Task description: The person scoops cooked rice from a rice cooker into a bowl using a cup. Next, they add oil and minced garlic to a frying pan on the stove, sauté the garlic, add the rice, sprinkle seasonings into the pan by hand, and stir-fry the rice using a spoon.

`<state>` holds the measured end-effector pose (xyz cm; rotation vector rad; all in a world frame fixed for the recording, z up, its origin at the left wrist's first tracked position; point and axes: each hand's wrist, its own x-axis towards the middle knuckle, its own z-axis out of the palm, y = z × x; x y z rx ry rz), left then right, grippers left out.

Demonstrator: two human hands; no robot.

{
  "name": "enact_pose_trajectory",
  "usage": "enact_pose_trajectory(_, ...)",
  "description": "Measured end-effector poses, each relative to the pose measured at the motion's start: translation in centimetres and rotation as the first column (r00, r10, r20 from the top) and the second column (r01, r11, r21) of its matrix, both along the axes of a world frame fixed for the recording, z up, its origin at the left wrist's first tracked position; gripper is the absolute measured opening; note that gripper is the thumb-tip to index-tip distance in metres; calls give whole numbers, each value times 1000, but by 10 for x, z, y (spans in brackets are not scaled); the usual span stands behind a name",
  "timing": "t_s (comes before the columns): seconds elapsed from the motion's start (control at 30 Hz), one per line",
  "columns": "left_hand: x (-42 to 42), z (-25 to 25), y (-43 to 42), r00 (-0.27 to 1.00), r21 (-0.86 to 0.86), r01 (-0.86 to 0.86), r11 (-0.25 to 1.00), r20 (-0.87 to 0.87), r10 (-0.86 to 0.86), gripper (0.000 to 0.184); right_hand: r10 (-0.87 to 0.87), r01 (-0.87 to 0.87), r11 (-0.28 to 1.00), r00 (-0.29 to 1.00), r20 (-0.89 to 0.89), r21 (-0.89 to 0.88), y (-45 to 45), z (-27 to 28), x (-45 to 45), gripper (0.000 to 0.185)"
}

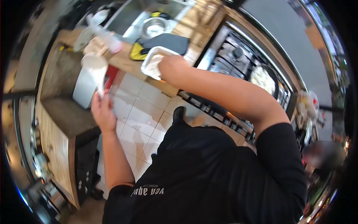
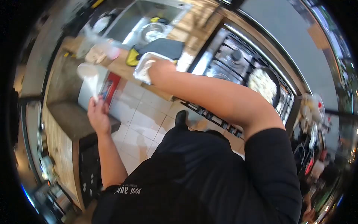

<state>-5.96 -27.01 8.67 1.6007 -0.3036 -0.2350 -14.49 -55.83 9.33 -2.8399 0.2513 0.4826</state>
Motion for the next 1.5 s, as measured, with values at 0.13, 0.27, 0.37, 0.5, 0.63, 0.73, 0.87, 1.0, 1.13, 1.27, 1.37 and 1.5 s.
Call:
enact_pose_trajectory(0.13, -1, -6, -3, 996, -3, -28, 1000, -83, 28, 9, -22, 23, 999, 999, -50, 26, 5, -13, 6, 20)
enact_pose_trajectory(0.27, 2, -5, -9, 996, -58, 38, 998, -73, -42, 11, -24, 18, 997, 996, 86, 70, 1, -4, 1, 25)
enact_pose_trajectory(0.37, 1, 6, -18, 995, -42, 93, 995, -27, -94, 12, 58, -82, 990, 978, 200, 117, -21, 1, -7, 23)
enact_pose_trajectory(0.5, -16, 34, -37, 984, -18, 174, 985, 35, -174, 12, -111, 5, 736, 987, 114, 677, -68, 24, -10, 30)
enact_pose_trajectory(0.63, -35, 50, -62, 981, 30, 167, 985, 96, -169, 13, -369, 90, 570, 916, 156, 816, -155, 57, -120, 32)
enact_pose_trajectory(0.73, -51, 55, -84, 960, -22, 246, 969, 143, -240, 14, -561, 400, 736, 812, 162, 546, -222, 85, -239, 41)
enact_pose_trajectory(0.87, -72, 52, -120, 943, -28, 314, 949, 128, -309, 16, -716, 652, 696, 661, 224, 301, -295, 64, -357, 28)
enact_pose_trajectory(1.0, -88, 50, -150, 913, -53, 401, 915, 106, -394, 20, -738, 712, 672, 622, 263, 202, -295, 60, -392, 25)
enact_pose_trajectory(1.13, -101, 53, -172, 869, -60, 489, 870, 121, -480, 21, -557, 628, 778, 716, 422, -38, -301, 56, -406, 28)
enact_pose_trajectory(1.27, -111, 56, -183, 858, -62, 501, 863, 167, -486, 20, -649, 708, 706, 653, 391, -10, -308, 44, -428, 28)
enact_pose_trajectory(1.37, -112, 56, -181, 863, -44, 490, 871, 169, -477, 19, -594, 653, 757, 671, 444, 25, -305, 43, -450, 22)
enact_pose_trajectory(1.5, -108, 54, -174, 855, -9, 507, 862, 134, -502, 18, -764, 819, 572, 507, 400, 54, -291, 55, -459, 22)
